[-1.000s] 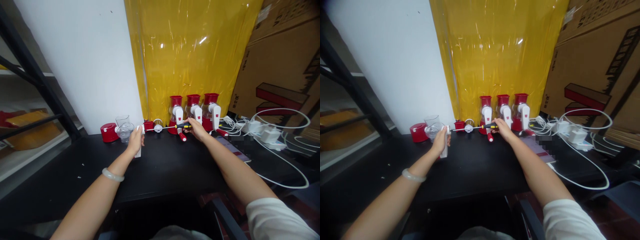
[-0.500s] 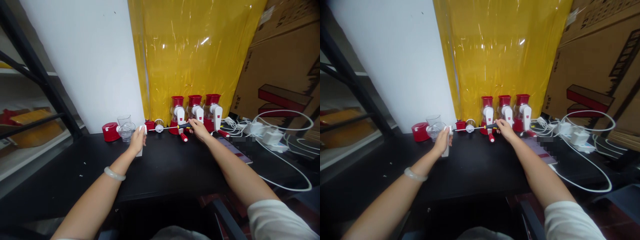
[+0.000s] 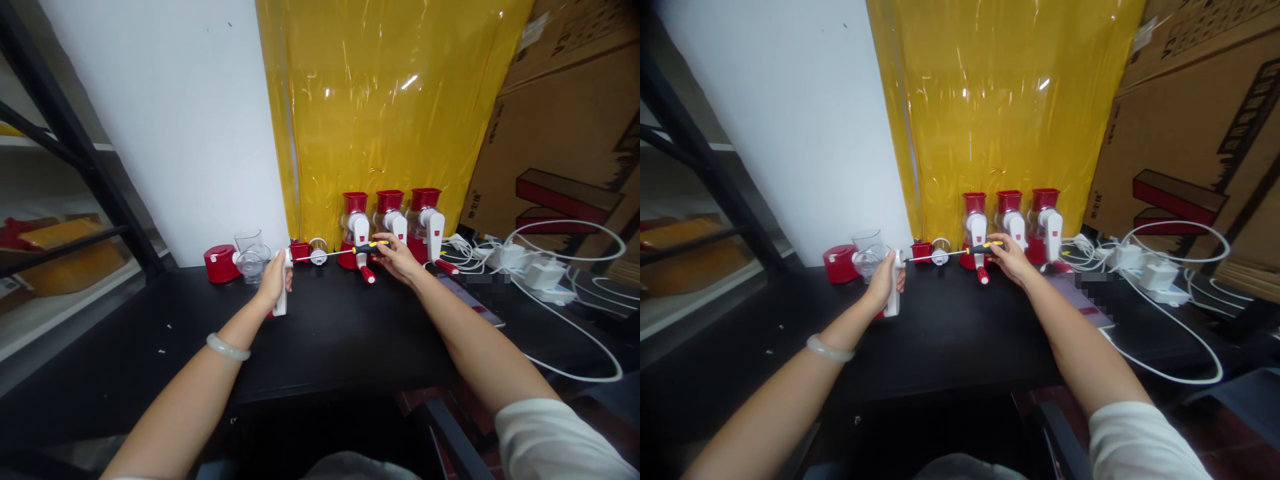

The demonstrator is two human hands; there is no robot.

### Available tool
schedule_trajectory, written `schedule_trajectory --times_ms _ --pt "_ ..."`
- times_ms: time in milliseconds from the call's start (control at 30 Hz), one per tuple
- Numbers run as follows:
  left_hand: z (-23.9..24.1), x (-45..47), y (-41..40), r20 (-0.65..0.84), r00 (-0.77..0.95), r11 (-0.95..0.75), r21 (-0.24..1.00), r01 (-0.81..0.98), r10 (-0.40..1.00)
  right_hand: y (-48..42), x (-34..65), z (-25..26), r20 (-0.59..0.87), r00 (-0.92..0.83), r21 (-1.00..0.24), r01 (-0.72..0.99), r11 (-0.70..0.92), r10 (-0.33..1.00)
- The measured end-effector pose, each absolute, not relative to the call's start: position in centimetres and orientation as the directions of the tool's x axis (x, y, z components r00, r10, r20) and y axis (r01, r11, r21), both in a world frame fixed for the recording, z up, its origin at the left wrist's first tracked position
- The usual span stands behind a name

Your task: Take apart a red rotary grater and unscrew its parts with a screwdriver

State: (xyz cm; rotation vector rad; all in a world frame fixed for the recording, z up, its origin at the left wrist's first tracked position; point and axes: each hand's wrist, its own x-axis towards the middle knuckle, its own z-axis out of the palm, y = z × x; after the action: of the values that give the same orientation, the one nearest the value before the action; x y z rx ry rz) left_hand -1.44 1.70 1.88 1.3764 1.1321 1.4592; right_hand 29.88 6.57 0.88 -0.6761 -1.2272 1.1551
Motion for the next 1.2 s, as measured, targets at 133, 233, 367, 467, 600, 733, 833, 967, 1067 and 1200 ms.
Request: schedule_trajectory --times_ms 133,233,367,467,600,733,833,967,1067,1200 --pt "1.7 -1.4 1.9 0.233 -0.055 -0.233 0.973 0.003 0.971 6.5 29.9 0.9 0.363 -0.105 -0.886 -0.345 0.308 0.926" --pt "1.5 -1.4 1.9 0.276 -0.068 -0.270 0.959 0.088 0.959 6.7 29.9 0.9 0.379 -0.094 -0.890 -0.309 0.335 0.921" --pt "1.2 -1.7 1.7 0.425 -0.098 -0.385 0.879 0.282 0.900 6.9 29.8 0.9 0.395 0.026 -0.908 -0.139 0.394 0.918" --pt "0.9 -2.2 1.7 0.542 -0.082 -0.478 0.794 0.375 0.836 6.9 29.9 0.9 0.406 0.035 -0.914 0.036 0.405 0.913" --pt "0.8 -2.9 1.6 0.649 -0.042 -0.568 0.694 0.443 0.760 7.2 30.0 0.6 0.388 0.005 -0.915 0.124 0.384 0.922" --pt "1.0 -2.8 1.4 0.659 -0.009 -0.585 0.673 0.454 0.752 7.7 29.8 0.3 0.403 0.053 -0.915 0.000 0.403 0.914" --pt "1.1 -2.3 1.5 0.581 -0.046 -0.531 0.771 0.350 0.813 8.0 29.6 0.3 0.415 0.119 -0.900 -0.090 0.426 0.902" --pt "1.3 -1.6 1.8 0.404 -0.078 -0.383 0.903 0.196 0.912 7.9 29.5 0.3 0.424 0.112 -0.893 -0.117 0.436 0.899" --pt "1.7 -1.4 1.8 0.273 -0.090 -0.262 0.957 0.125 0.958 7.7 29.5 0.3 0.433 0.072 -0.890 -0.128 0.439 0.899" --pt "2.2 -1.6 1.8 0.048 -0.092 -0.049 0.999 -0.012 0.995 7.4 29.5 0.5 0.435 0.022 -0.887 -0.164 0.432 0.900"
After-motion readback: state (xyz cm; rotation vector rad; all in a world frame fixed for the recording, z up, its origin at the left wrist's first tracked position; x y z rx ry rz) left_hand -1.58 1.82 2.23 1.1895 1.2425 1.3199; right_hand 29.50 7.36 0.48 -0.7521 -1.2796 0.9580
